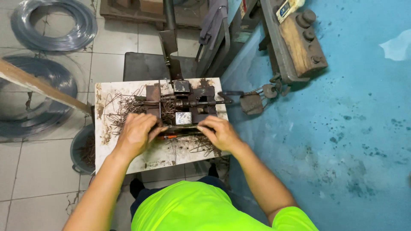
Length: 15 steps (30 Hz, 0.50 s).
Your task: Manufacturing small metal clips by feeding wire into a manual machine and pulling a lever
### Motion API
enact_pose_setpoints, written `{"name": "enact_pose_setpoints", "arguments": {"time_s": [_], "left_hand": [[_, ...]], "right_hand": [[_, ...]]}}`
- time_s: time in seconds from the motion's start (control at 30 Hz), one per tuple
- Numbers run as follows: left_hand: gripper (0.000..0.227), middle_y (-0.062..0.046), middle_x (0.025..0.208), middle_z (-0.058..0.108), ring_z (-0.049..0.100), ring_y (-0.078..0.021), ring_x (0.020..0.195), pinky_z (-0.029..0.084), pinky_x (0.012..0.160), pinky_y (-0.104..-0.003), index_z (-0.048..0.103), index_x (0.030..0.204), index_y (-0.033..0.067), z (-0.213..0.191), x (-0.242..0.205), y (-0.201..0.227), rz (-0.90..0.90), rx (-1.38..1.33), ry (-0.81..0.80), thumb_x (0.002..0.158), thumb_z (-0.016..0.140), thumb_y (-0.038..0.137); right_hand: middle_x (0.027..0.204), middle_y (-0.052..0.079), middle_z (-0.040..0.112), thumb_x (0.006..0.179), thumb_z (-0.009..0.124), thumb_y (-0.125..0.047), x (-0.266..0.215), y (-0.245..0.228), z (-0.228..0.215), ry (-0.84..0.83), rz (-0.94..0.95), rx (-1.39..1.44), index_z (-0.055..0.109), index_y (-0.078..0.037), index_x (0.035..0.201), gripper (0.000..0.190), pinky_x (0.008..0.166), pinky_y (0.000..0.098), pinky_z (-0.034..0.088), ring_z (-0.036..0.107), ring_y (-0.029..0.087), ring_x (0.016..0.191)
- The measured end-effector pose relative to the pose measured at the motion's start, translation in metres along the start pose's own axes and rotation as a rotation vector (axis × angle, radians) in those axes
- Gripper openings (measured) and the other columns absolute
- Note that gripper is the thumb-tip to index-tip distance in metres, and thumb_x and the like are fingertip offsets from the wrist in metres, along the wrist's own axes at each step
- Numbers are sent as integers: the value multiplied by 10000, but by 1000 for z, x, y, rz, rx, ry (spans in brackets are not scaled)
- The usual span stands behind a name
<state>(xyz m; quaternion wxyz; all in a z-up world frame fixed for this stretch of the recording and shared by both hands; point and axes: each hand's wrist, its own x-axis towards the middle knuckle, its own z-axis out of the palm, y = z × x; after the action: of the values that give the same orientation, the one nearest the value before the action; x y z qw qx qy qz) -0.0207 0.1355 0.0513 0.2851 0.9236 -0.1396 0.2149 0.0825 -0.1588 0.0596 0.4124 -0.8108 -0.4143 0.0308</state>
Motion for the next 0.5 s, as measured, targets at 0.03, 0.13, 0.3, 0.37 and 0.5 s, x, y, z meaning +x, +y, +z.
{"name": "enact_pose_setpoints", "arguments": {"time_s": [0.03, 0.13, 0.3, 0.37, 0.5], "left_hand": [[157, -11, 814, 662, 667, -235, 827, 443, 785, -373, 636, 900, 151, -2, 5, -5, 4, -2, -4, 914, 694, 296], [224, -17, 847, 596, 636, -250, 854, 458, 770, -375, 587, 933, 150, -1, 19, -23, 33, 125, 110, 928, 723, 328], [234, -6, 962, 616, 646, -241, 920, 443, 783, -368, 642, 1144, 171, 2, 15, -31, -79, 150, 158, 968, 693, 316], [268, -16, 1005, 624, 650, -246, 957, 450, 790, -378, 637, 1195, 168, 1, 13, -25, -90, 152, 144, 975, 673, 316], [378, -62, 1099, 624, 648, -276, 1027, 461, 805, -419, 625, 1312, 173, -3, 12, -12, -106, 190, 89, 976, 638, 344]], "right_hand": [[879, 91, 734, 931, 703, -164, 10, 6, -2, 4, 4, -1, 760, -116, 1012, 110, 759, 407, 578, 726, 330, 859], [885, 93, 731, 942, 698, -157, 39, 21, -12, 105, -67, -29, 771, -117, 1015, 111, 762, 414, 579, 720, 327, 862], [878, 131, 712, 933, 687, -133, 77, 28, -14, 80, -88, -133, 746, -95, 1012, 105, 769, 443, 575, 706, 372, 878], [878, 140, 713, 933, 679, -137, 84, 18, -16, 20, -73, -135, 740, -86, 1001, 105, 776, 450, 574, 706, 379, 888], [892, 184, 715, 922, 661, -136, 102, 4, -10, -127, -67, -128, 727, -42, 982, 130, 808, 488, 567, 699, 414, 920]]}}
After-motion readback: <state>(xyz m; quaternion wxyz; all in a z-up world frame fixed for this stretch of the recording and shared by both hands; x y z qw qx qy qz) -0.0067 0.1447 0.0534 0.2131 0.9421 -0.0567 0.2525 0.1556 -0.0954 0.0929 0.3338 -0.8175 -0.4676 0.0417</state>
